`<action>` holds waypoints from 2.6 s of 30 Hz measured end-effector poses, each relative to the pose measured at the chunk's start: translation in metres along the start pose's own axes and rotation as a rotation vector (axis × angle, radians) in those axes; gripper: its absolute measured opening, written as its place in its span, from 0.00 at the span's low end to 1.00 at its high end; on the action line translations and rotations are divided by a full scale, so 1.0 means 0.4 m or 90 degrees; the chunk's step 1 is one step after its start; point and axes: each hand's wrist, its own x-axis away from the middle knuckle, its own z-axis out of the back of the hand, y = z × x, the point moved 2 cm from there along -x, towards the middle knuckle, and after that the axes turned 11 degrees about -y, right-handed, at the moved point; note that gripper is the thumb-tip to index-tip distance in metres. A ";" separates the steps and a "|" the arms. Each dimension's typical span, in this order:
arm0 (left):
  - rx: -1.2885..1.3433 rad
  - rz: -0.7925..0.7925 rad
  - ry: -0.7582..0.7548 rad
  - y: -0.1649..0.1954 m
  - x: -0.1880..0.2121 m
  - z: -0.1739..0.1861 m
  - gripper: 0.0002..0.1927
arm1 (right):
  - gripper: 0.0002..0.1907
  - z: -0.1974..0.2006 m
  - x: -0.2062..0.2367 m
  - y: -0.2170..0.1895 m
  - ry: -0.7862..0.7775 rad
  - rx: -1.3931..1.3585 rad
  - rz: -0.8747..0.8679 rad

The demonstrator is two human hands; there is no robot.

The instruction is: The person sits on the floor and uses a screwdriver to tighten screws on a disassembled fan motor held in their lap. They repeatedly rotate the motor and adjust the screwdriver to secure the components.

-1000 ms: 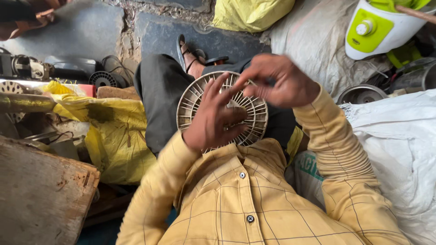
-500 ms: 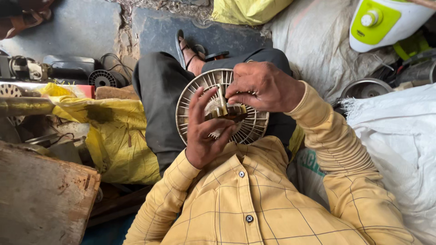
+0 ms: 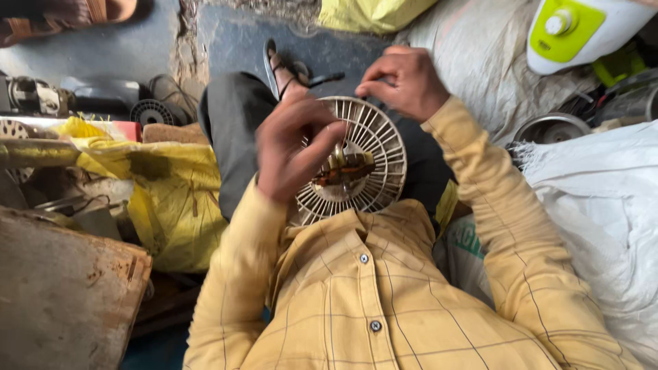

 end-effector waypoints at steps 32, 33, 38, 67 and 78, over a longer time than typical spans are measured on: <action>-0.063 -0.133 -0.342 -0.132 -0.110 -0.003 0.07 | 0.06 0.013 0.165 -0.351 -0.252 0.075 0.158; 0.012 -0.127 -0.208 -0.118 -0.075 0.000 0.07 | 0.06 0.028 0.170 -0.365 -0.235 0.054 0.173; -0.140 -0.234 -0.081 0.006 0.132 -0.060 0.08 | 0.02 0.049 0.039 -0.237 -0.155 -0.015 0.244; -0.059 -0.095 0.084 0.022 0.124 -0.024 0.04 | 0.09 -0.062 -0.061 -0.003 -0.034 -0.286 -0.093; -0.033 -0.072 -0.297 -0.203 -0.152 -0.038 0.10 | 0.11 0.013 0.142 -0.239 -0.142 0.049 0.100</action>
